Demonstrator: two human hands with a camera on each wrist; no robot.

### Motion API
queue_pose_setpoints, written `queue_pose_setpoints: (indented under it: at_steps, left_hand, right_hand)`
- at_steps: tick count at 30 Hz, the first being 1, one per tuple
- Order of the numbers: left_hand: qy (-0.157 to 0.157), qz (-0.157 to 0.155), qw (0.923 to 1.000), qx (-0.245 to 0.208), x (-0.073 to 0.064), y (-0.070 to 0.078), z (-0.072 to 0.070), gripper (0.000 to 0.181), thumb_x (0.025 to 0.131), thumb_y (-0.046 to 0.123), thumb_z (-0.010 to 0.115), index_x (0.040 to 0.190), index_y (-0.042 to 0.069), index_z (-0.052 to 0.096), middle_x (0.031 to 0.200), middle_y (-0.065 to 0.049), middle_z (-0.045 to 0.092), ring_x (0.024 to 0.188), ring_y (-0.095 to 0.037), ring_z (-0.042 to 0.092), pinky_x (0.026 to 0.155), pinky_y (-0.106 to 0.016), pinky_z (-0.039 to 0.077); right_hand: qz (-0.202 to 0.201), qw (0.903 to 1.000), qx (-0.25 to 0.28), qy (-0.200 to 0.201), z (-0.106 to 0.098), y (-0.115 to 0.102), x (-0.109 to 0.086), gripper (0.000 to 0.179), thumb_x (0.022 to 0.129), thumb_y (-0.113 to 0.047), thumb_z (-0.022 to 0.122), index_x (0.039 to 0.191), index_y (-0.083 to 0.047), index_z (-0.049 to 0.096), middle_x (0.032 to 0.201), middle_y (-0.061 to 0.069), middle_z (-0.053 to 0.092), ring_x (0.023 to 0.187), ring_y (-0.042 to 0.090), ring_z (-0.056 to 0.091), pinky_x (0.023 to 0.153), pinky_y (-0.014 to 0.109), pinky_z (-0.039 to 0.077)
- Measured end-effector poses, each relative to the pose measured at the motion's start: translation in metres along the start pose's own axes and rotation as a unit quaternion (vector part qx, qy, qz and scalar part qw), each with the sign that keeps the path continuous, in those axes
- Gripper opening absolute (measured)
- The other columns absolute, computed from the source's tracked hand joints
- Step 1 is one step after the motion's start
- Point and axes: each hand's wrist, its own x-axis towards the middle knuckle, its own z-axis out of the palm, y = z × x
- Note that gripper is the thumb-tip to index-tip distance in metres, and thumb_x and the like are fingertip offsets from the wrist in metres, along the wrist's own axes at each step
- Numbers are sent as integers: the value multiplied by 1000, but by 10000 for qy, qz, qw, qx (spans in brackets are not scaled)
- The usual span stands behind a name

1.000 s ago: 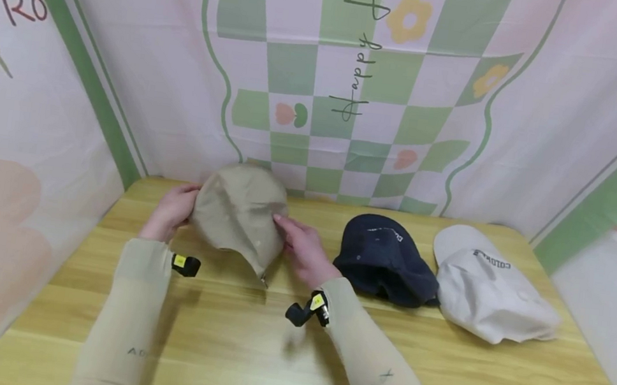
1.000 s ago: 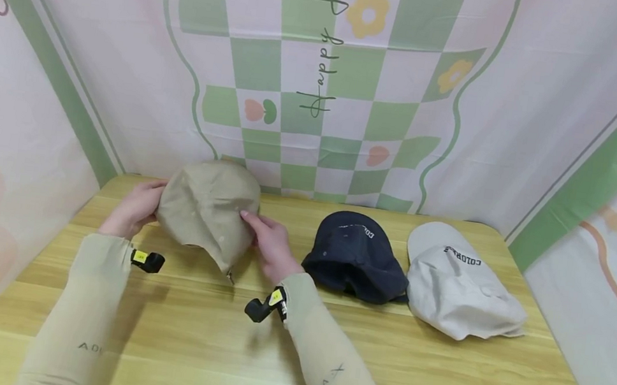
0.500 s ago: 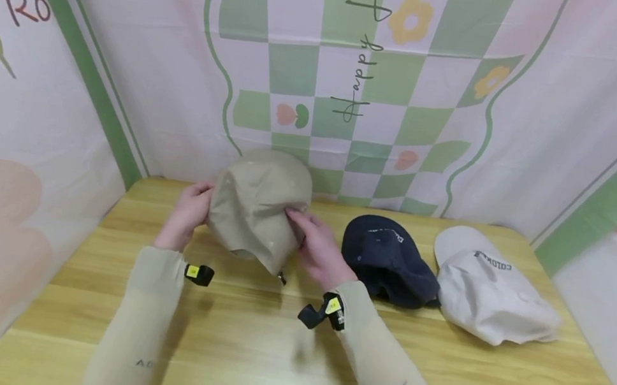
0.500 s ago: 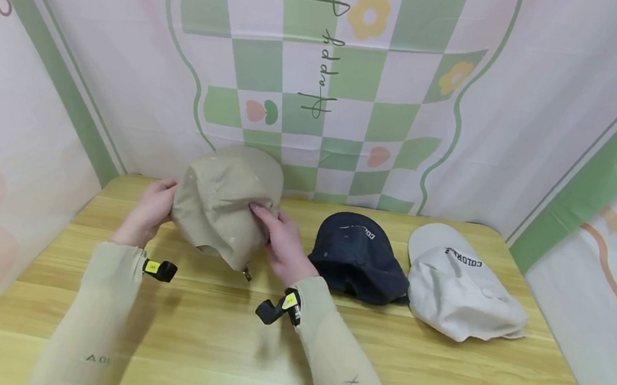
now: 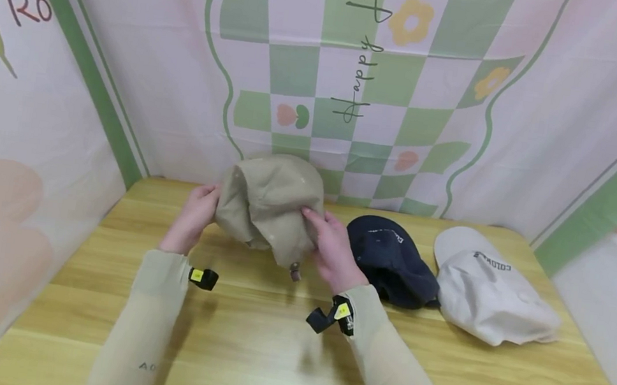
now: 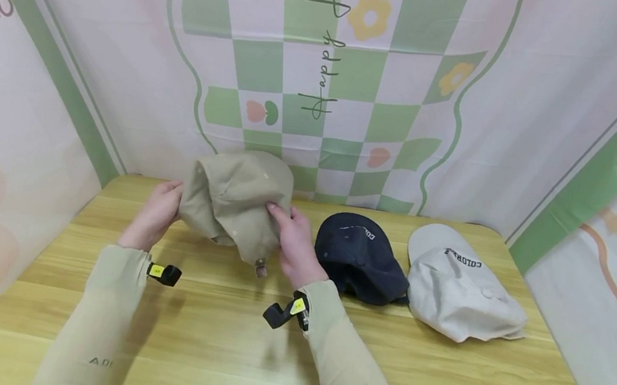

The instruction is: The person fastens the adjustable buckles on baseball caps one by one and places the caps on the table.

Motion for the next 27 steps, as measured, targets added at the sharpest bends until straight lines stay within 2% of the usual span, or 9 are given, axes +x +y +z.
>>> queue_pose_setpoints:
  at_steps: [4, 7, 10, 12, 14, 16, 20, 24, 27]
  left_hand:
    - [-189, 4, 9985, -515, -1, -2, 2, 44, 111, 38, 40, 120, -2, 58, 97, -1, 61, 84, -11, 61, 81, -26, 52]
    - [-558, 206, 9946, -851, -3, -3, 3, 54, 110, 46, 41, 131, -2, 55, 104, 0, 67, 91, -13, 66, 85, -28, 54]
    - [-1065, 561, 9854, -1206, -4, -4, 4, 47, 110, 41, 43, 129, 0, 57, 108, -1, 70, 98, -17, 67, 93, -34, 52]
    - [-1413, 797, 9782, -1299, -6, -6, 4, 39, 110, 31, 45, 129, 0, 57, 115, -2, 67, 105, -19, 64, 100, -39, 47]
    - [-1679, 915, 9756, -1080, -7, -8, 6, 36, 107, 22, 51, 136, 1, 53, 125, -4, 62, 114, -21, 59, 107, -43, 42]
    - [-1814, 979, 9766, -610, -7, -10, 7, 43, 103, 17, 59, 142, 2, 48, 131, -5, 58, 120, -22, 56, 109, -44, 40]
    - [-1850, 1012, 9775, 77, -5, -12, 11, 55, 96, 7, 69, 146, 3, 46, 137, -14, 58, 125, -28, 55, 109, -46, 41]
    - [-1709, 1050, 9797, 48, -2, -13, 16, 50, 96, -3, 63, 143, -4, 47, 133, -22, 60, 121, -32, 58, 106, -45, 45]
    - [-1525, 1034, 9829, 1, -1, -13, 17, 52, 96, -6, 61, 146, -4, 46, 131, -23, 62, 117, -29, 60, 102, -41, 49]
  right_hand:
    - [-109, 9999, 116, 23, -1, -1, 0, 39, 103, -18, 62, 135, 3, 55, 125, 14, 63, 109, 25, 63, 98, 39, 50]
    - [-174, 9996, 207, 27, -2, -2, 1, 41, 104, -17, 60, 139, 4, 52, 131, 15, 59, 114, 25, 60, 102, 38, 48]
    - [-207, 9993, 304, 110, -4, -3, 2, 42, 104, -16, 59, 140, 5, 50, 134, 16, 57, 117, 25, 58, 103, 37, 47]
    - [-217, 9988, 397, 201, -4, -3, 3, 42, 104, -15, 59, 140, 5, 50, 134, 16, 57, 117, 25, 58, 103, 36, 47]
    - [-234, 9981, 478, 303, -5, -5, 4, 42, 104, -15, 59, 140, 6, 49, 134, 16, 57, 115, 24, 59, 102, 35, 48]
    - [-264, 9974, 559, 382, -7, -6, 5, 42, 104, -14, 59, 139, 7, 50, 133, 16, 58, 114, 24, 60, 101, 35, 49]
    - [-347, 9965, 603, 466, -10, -8, 4, 41, 104, -13, 59, 139, 6, 51, 133, 15, 57, 115, 23, 59, 101, 34, 48]
    - [-385, 9963, 585, 488, -14, -10, 4, 42, 105, -13, 58, 141, 5, 49, 137, 15, 56, 120, 24, 57, 103, 33, 47]
    - [-375, 9960, 598, 540, -18, -10, 4, 43, 105, -14, 58, 142, 5, 48, 138, 15, 55, 122, 24, 56, 104, 32, 46]
